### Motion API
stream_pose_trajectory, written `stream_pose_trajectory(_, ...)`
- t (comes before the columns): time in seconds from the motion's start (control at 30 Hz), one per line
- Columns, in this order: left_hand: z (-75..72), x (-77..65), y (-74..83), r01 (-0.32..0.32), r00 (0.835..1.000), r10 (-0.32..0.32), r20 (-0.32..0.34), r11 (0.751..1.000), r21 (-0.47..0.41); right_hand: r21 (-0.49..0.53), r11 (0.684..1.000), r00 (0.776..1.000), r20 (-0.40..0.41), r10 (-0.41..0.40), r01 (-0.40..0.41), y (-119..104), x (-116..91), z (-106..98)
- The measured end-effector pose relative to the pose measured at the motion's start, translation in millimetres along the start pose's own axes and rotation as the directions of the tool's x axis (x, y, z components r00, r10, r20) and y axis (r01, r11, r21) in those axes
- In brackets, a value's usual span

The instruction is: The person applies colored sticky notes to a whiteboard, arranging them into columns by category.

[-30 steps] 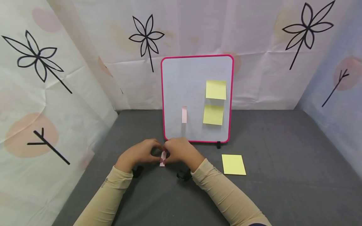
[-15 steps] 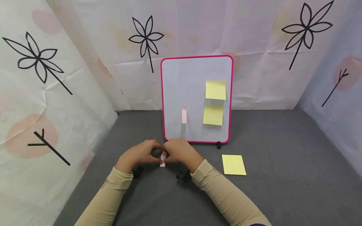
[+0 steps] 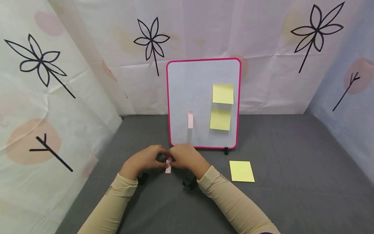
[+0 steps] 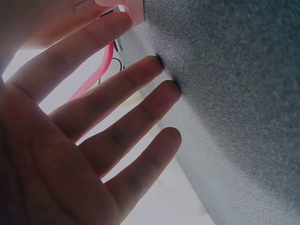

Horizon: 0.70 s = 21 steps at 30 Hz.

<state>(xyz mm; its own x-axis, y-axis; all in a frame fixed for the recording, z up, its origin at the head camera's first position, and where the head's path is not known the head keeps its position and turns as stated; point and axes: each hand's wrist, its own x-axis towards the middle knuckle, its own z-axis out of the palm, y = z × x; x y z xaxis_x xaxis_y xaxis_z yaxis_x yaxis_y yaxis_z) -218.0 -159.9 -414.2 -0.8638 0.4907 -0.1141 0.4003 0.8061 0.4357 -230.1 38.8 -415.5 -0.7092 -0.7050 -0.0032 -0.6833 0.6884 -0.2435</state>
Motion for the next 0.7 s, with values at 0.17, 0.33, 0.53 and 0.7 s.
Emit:
stream_pose_trajectory(0.17,0.9,0.2,-0.5,-0.005,1.0,0.005,0.0,1.0,-0.001,-0.017,1.0,0.999,-0.031,-0.018,0.018,0.5,-0.2,1.3)
stream_pose_trajectory(0.33,1.1,0.1,-0.2,-0.012,1.0,0.012,-0.006,1.0,0.001,-0.015,1.0,0.999,-0.048,-0.023,0.023,0.1,-0.8,1.4)
stream_pose_trajectory(0.53,1.7,1.4,-1.5,-0.032,0.999,0.032,-0.014,0.999,0.009,-0.013,1.0,0.998,-0.059,-0.025,0.024,-0.5,-0.8,0.8)
stream_pose_trajectory(0.7,2.0,1.9,-2.1,-0.04,0.999,0.04,-0.02,0.999,0.009,-0.007,0.999,0.997,-0.065,-0.032,0.031,1.0,-0.5,1.5)
